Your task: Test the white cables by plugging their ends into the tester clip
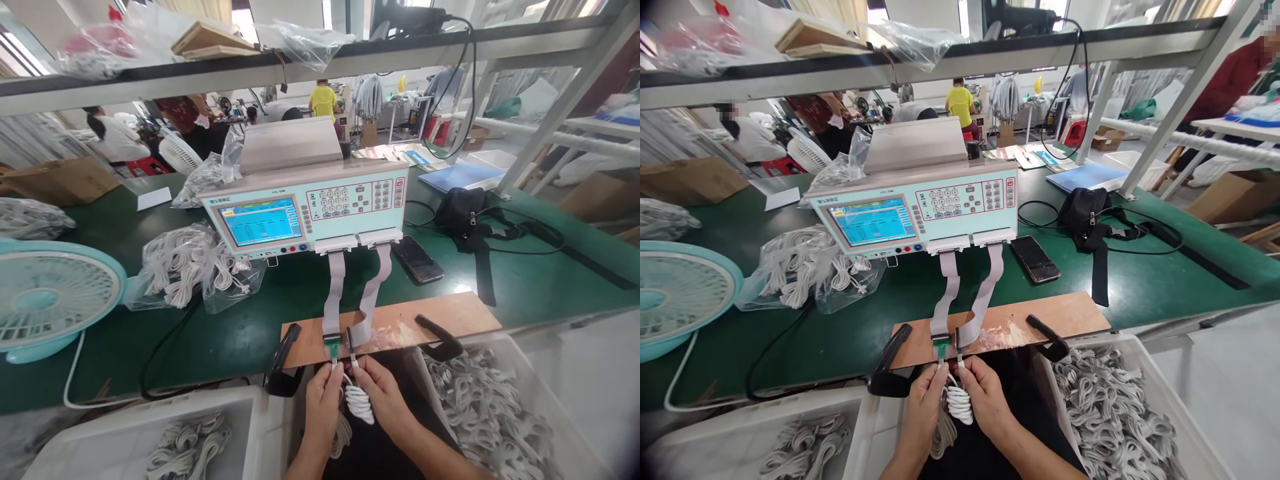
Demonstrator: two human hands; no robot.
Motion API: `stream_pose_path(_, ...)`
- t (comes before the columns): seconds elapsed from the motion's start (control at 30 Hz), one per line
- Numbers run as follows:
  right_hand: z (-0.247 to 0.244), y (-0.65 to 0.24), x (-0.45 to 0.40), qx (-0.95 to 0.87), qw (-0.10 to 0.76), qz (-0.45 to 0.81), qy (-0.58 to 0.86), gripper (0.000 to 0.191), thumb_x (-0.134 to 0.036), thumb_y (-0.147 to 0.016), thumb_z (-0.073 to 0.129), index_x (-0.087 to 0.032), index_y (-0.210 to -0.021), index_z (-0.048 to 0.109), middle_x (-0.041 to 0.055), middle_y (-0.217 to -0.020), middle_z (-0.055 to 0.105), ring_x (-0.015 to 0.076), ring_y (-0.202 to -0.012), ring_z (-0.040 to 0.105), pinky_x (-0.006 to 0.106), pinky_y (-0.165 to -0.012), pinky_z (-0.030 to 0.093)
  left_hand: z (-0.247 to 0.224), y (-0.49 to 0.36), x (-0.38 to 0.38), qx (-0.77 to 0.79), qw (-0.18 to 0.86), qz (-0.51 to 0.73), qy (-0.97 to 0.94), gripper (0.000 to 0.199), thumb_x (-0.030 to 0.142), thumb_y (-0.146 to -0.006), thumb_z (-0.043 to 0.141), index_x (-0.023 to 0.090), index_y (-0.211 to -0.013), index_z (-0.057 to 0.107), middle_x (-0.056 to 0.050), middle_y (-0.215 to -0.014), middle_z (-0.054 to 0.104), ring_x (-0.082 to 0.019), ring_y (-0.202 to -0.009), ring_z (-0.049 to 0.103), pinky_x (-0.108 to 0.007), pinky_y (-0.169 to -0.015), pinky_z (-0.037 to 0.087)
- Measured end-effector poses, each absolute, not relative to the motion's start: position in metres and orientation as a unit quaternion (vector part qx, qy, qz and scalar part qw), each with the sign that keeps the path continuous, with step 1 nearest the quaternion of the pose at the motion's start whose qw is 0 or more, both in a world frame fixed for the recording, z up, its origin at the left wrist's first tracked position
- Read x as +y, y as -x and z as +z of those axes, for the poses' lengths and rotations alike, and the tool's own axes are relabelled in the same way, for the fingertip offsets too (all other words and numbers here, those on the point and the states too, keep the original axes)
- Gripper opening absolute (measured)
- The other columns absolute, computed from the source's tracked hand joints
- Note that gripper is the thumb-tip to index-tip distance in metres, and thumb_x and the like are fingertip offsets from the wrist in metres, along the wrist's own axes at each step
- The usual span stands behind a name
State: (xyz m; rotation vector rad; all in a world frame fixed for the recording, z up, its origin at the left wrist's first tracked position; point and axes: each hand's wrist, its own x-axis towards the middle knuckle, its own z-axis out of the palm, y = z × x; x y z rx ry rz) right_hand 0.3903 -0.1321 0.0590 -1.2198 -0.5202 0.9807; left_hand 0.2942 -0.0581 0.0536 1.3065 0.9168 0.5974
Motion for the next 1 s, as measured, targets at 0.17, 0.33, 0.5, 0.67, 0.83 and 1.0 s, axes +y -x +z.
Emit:
stream_pose_path(0.17, 0.066, -0.388, -0.129, -0.199, 0.673, 0.45, 0.552, 0.034, -0.048, -0.075, 0.062, -0.015, -0.07, 0.056, -0.0023, -0.061, 0.05, 0.0105, -0.056, 0.042, 0.023, -0.054, 0.038, 0.056, -0.296, -0.06, 0.401, 0.698, 0.255, -0.536, 0.032, 0.044, -0.081, 0.055, 0.017, -0.064, 0.051, 0.007, -0.05, 0.038, -0.007, -0.045, 0.034, -0.017, -0.042, 0.028)
stream_pose_path(0.33, 0.078, -0.383, -0.123, -0.119, 0.677, 0.488, 0.538, 0.041, -0.055, -0.067, 0.066, -0.016, -0.066, 0.053, -0.0034, -0.052, 0.05, 0.01, -0.044, 0.044, 0.023, -0.046, 0.039, 0.055, -0.297, -0.061, 0.41, 0.714, 0.265, -0.502, 0.034, 0.047, -0.077, 0.059, 0.016, -0.065, 0.052, 0.006, -0.051, 0.041, -0.007, -0.046, 0.034, -0.017, -0.042, 0.028)
stream_pose_path(0.5, 0.076, -0.384, -0.124, -0.122, 0.676, 0.498, 0.53, 0.042, -0.056, -0.065, 0.068, -0.016, -0.066, 0.055, -0.0029, -0.051, 0.052, 0.0105, -0.044, 0.045, 0.023, -0.045, 0.038, 0.059, -0.299, -0.061, 0.423, 0.705, 0.276, -0.498, 0.039, 0.053, -0.071, 0.061, 0.015, -0.066, 0.056, 0.003, -0.055, 0.048, -0.01, -0.05, 0.041, -0.02, -0.047, 0.034)
stream_pose_path(0.67, 0.07, -0.388, -0.126, -0.141, 0.677, 0.514, 0.508, 0.041, -0.055, -0.069, 0.066, -0.015, -0.066, 0.056, -0.0019, -0.055, 0.053, 0.0108, -0.049, 0.045, 0.023, -0.049, 0.038, 0.063, -0.297, -0.06, 0.451, 0.676, 0.3, -0.5, 0.044, 0.058, -0.068, 0.061, 0.014, -0.067, 0.062, -0.001, -0.06, 0.055, -0.014, -0.057, 0.048, -0.023, -0.054, 0.039)
stream_pose_path(0.83, 0.067, -0.387, -0.128, -0.139, 0.686, 0.522, 0.488, 0.037, -0.052, -0.073, 0.065, -0.015, -0.07, 0.059, -0.0016, -0.058, 0.054, 0.0105, -0.053, 0.046, 0.022, -0.05, 0.037, 0.06, -0.299, -0.06, 0.448, 0.675, 0.31, -0.498, 0.045, 0.059, -0.067, 0.061, 0.014, -0.064, 0.061, -0.001, -0.061, 0.055, -0.014, -0.058, 0.048, -0.023, -0.054, 0.038)
stream_pose_path(1.0, 0.061, -0.386, -0.129, -0.139, 0.691, 0.518, 0.486, 0.036, -0.052, -0.072, 0.066, -0.016, -0.073, 0.062, -0.0015, -0.059, 0.054, 0.0106, -0.052, 0.046, 0.022, -0.049, 0.038, 0.058, -0.301, -0.06, 0.444, 0.673, 0.318, -0.499, 0.045, 0.06, -0.065, 0.062, 0.015, -0.062, 0.059, 0.001, -0.056, 0.052, -0.014, -0.055, 0.045, -0.024, -0.053, 0.037)
